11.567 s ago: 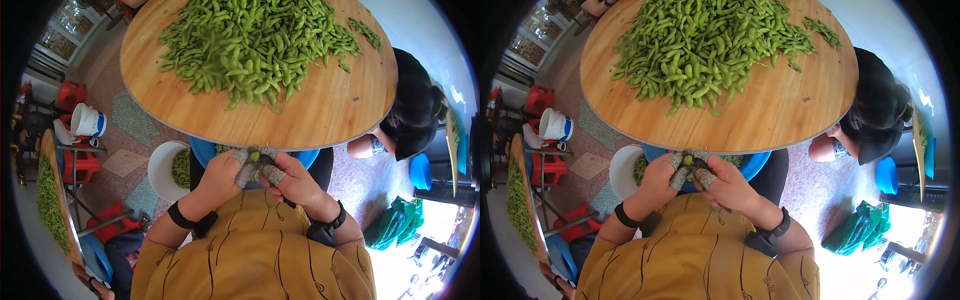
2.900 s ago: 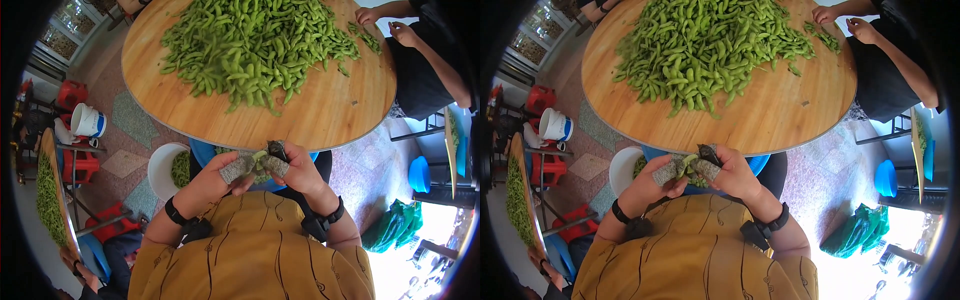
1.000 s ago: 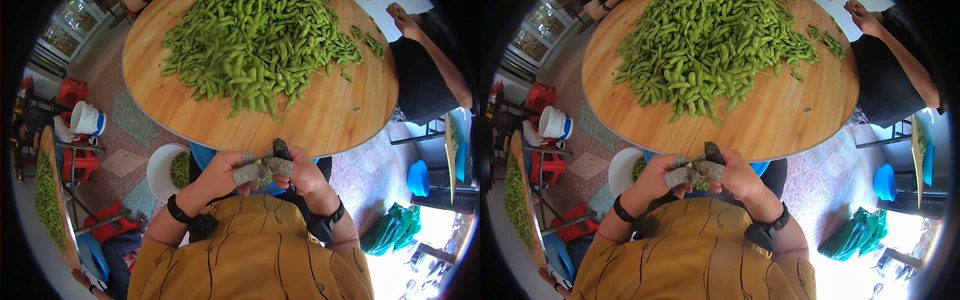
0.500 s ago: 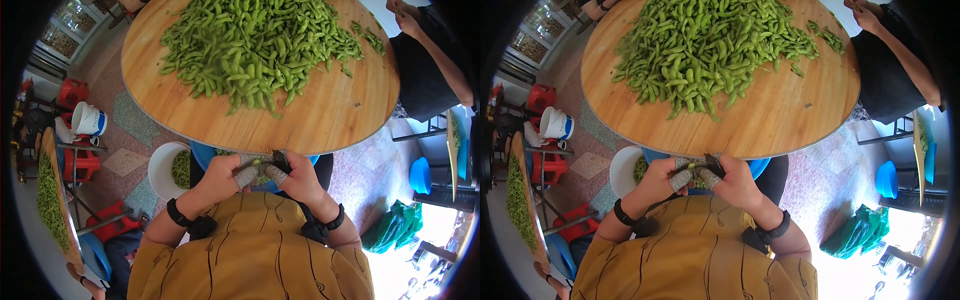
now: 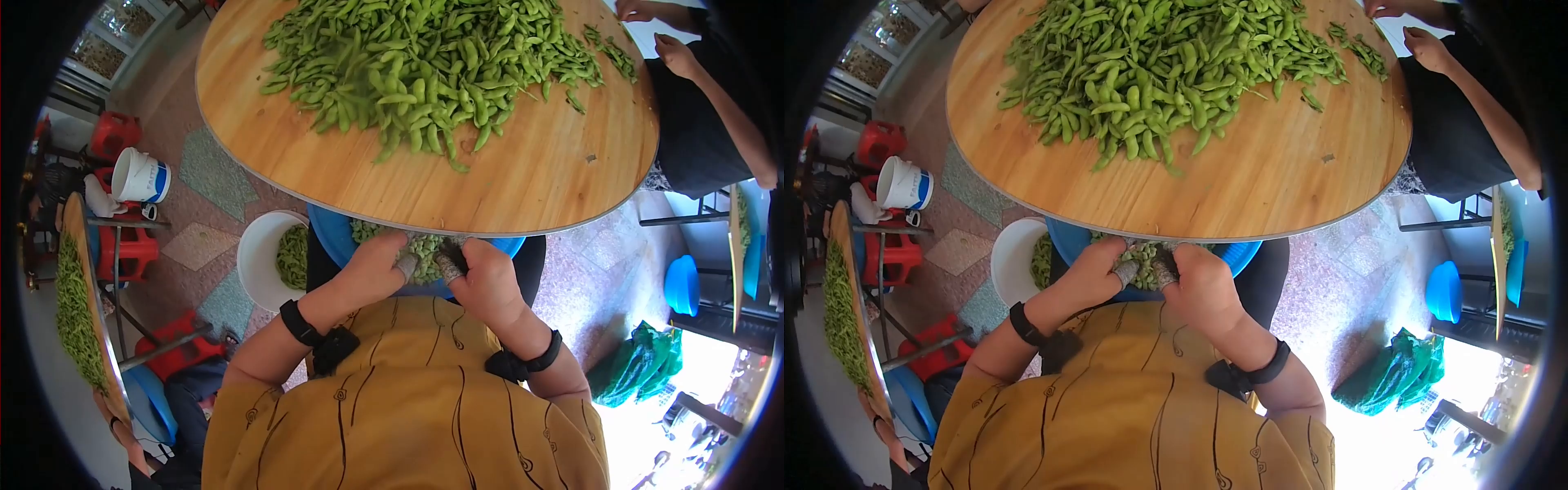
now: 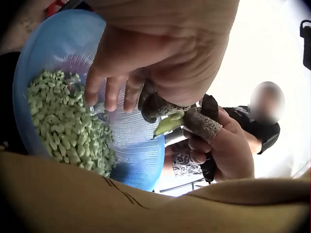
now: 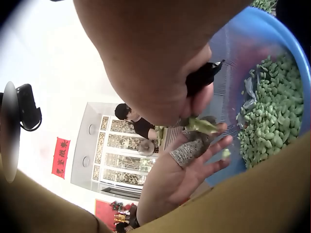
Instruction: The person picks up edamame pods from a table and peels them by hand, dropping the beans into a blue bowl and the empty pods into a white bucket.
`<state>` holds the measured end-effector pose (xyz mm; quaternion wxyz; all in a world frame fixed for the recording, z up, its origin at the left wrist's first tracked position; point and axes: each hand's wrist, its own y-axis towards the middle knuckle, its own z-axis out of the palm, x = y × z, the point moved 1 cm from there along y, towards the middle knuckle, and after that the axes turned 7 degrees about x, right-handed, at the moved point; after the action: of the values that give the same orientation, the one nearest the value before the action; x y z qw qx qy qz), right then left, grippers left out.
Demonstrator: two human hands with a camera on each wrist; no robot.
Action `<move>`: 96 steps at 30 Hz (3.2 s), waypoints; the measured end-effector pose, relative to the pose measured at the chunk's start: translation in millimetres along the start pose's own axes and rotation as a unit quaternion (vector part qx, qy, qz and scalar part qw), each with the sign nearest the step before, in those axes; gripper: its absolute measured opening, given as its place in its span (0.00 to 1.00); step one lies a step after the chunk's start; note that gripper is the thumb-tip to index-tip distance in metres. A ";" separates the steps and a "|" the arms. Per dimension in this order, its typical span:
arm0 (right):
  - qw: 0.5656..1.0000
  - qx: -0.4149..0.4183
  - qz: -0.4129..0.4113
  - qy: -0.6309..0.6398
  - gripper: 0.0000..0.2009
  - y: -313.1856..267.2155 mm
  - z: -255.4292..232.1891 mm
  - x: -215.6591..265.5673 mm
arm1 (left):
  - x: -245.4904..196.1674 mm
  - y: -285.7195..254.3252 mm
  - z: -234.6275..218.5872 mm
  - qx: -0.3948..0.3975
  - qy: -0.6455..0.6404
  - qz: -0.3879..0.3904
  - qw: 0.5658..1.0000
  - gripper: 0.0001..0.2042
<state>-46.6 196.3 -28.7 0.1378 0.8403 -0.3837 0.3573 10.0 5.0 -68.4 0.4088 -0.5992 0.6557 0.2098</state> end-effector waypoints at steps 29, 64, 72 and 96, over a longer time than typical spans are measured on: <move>0.996 0.051 0.018 0.075 0.11 3.1 11.3 -4.7 | -4.5 1.5 13.1 0.095 -0.534 -0.211 0.813 0.07; 0.974 -0.025 -0.221 0.039 0.11 64.8 0.1 70.5 | 44.7 -84.3 -37.1 0.019 -0.835 -0.052 0.547 0.20; 0.968 -0.170 -0.040 -0.179 0.10 103.3 -32.6 1.9 | 115.9 -130.4 -61.9 -0.233 -0.408 -0.160 0.868 0.12; 0.963 -0.066 -0.005 0.263 0.11 65.9 -50.8 10.5 | 172.4 -147.7 -44.3 -0.228 0.414 -0.339 0.813 0.11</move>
<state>-116.0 172.2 11.8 0.2905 0.7078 -0.3524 0.5390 147.8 -163.4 -146.8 -0.0049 -0.8899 0.4513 -0.0666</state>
